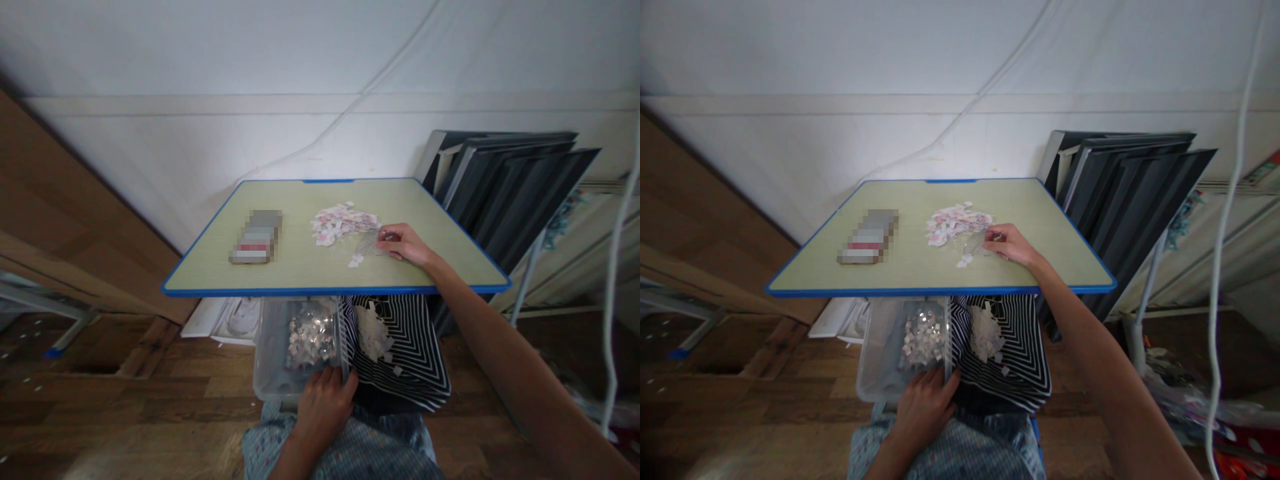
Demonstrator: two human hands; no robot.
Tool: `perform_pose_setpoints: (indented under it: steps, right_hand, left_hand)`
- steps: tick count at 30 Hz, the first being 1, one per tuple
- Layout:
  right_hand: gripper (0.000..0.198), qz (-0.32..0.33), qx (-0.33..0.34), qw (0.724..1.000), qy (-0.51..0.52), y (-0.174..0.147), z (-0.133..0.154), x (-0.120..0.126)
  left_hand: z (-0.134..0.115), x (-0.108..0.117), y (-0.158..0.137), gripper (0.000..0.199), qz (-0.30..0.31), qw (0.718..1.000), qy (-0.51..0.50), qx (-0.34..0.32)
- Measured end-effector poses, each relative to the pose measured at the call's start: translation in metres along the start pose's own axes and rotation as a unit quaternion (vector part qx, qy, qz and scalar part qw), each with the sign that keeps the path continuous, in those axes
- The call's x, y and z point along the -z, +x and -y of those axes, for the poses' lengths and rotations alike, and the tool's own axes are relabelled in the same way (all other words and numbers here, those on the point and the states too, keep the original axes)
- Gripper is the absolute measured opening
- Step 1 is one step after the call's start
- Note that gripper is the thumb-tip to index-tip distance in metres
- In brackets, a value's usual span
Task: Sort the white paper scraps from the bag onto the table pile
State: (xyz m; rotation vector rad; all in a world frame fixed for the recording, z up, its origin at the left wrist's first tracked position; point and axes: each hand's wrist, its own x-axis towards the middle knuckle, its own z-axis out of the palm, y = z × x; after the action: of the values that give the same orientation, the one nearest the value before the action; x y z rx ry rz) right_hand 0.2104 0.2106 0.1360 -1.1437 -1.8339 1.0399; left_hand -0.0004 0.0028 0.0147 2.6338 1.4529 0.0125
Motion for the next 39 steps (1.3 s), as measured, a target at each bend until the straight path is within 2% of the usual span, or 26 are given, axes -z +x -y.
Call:
perform_pose_setpoints:
  steps: [7,13,22,31,36,39]
  right_hand:
    - [0.02,-0.035,-0.01,0.998,-0.048,0.003,-0.003,0.003]
    - [0.021,-0.108,-0.003,0.99,-0.089,0.006,-0.008,0.002]
    - [0.019,-0.112,0.008,0.986,-0.125,0.007,-0.013,0.003]
    - [0.017,-0.15,0.019,0.978,-0.146,0.01,-0.017,0.005]
    - [0.017,-0.15,0.02,0.977,-0.15,0.009,-0.015,0.004]
    - [0.018,-0.129,0.014,0.981,-0.143,0.008,-0.015,0.004]
  left_hand:
    - [0.0,0.0,0.0,0.037,-0.002,1.0,-0.002,0.0]
    - [0.001,-0.001,-0.001,0.041,-0.003,1.0,-0.007,-0.002]
    - [0.0,-0.002,-0.001,0.042,-0.004,1.0,-0.004,0.001]
    - [0.002,-0.005,0.0,0.041,-0.009,1.0,0.0,0.0]
    - [0.001,-0.004,0.001,0.04,-0.005,1.0,0.001,0.001]
    - [0.001,-0.004,0.0,0.039,-0.006,1.0,-0.002,0.001]
